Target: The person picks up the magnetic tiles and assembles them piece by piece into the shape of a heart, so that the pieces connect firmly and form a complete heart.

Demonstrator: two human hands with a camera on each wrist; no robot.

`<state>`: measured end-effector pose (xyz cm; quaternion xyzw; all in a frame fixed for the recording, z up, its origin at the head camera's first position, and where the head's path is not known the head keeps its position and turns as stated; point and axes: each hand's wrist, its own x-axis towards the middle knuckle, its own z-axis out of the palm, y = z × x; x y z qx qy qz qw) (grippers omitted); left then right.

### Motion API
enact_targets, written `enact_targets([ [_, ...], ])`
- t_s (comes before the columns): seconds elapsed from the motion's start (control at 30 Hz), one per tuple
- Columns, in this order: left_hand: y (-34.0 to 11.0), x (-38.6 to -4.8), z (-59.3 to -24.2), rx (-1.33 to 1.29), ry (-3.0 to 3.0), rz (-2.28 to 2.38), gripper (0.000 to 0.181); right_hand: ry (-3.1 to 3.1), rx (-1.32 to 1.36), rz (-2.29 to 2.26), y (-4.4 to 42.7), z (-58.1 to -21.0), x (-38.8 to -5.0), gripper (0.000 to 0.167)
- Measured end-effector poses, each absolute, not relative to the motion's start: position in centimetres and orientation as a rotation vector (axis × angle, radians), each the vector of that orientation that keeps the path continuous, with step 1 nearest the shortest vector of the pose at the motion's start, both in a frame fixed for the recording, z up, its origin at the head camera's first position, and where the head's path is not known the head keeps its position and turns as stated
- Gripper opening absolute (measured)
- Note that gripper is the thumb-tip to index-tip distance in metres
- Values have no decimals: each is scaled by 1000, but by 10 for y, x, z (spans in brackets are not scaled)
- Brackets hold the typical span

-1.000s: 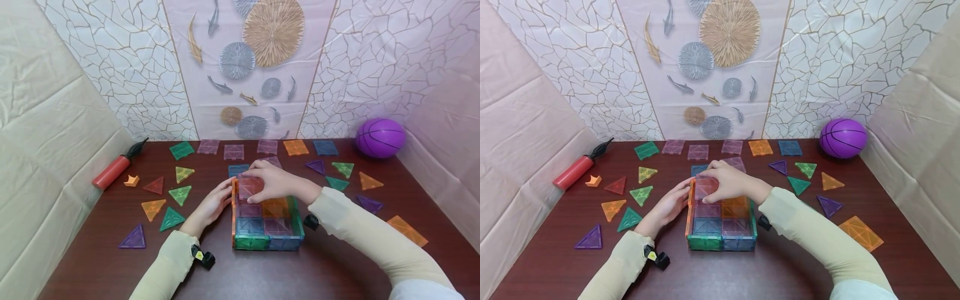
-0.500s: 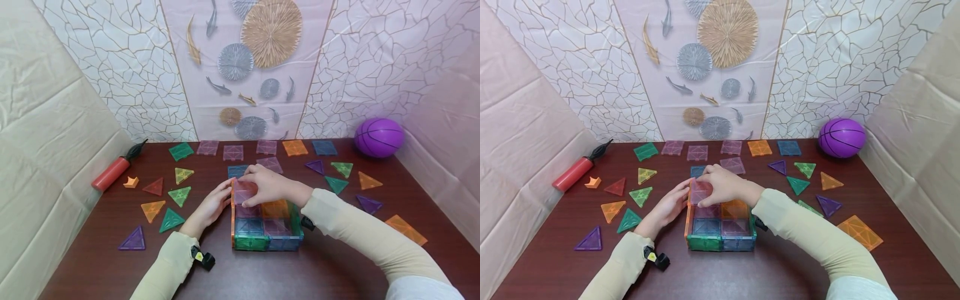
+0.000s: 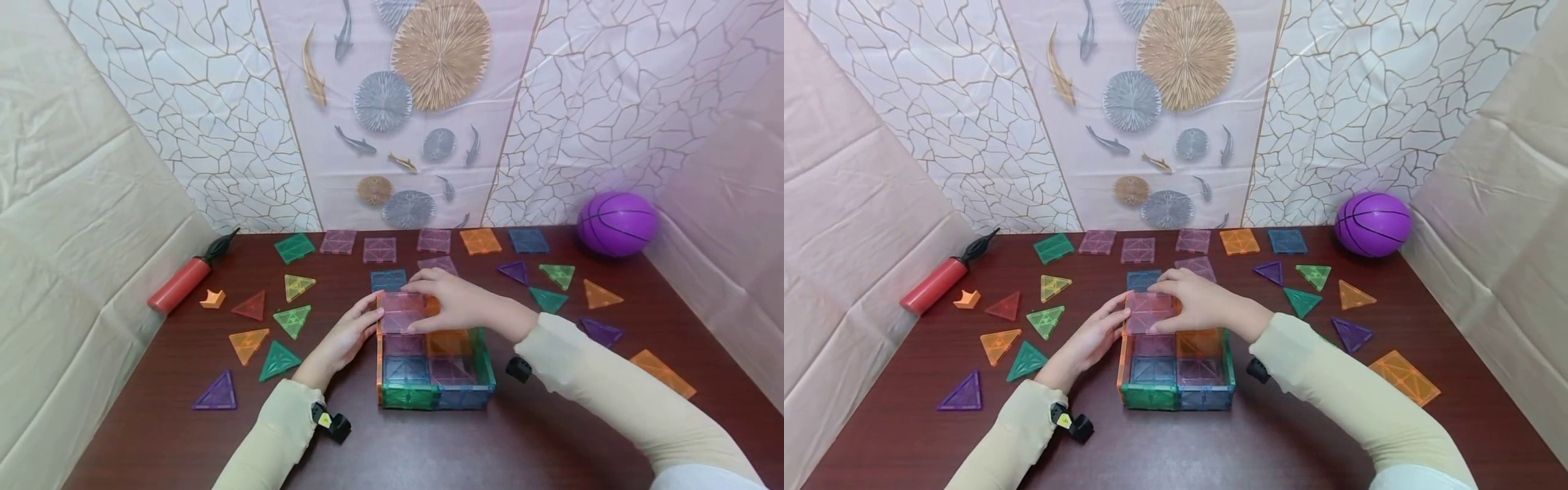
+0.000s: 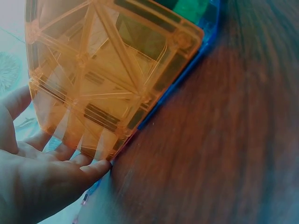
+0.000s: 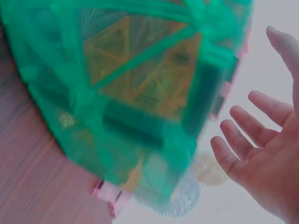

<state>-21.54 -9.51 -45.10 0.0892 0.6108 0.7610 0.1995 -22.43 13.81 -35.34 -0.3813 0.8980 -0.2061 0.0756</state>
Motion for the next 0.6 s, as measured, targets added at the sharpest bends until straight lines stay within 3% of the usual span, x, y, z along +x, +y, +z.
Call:
enact_targets([
  [0.23, -94, -215, -451, 219, 1737, 2135, 52, 2808, -983, -652, 188, -340, -194, 74],
  [0.6, -93, -214, -450, 215, 1732, 2136, 51, 3087, -852, -707, 288, -351, -129, 69],
])
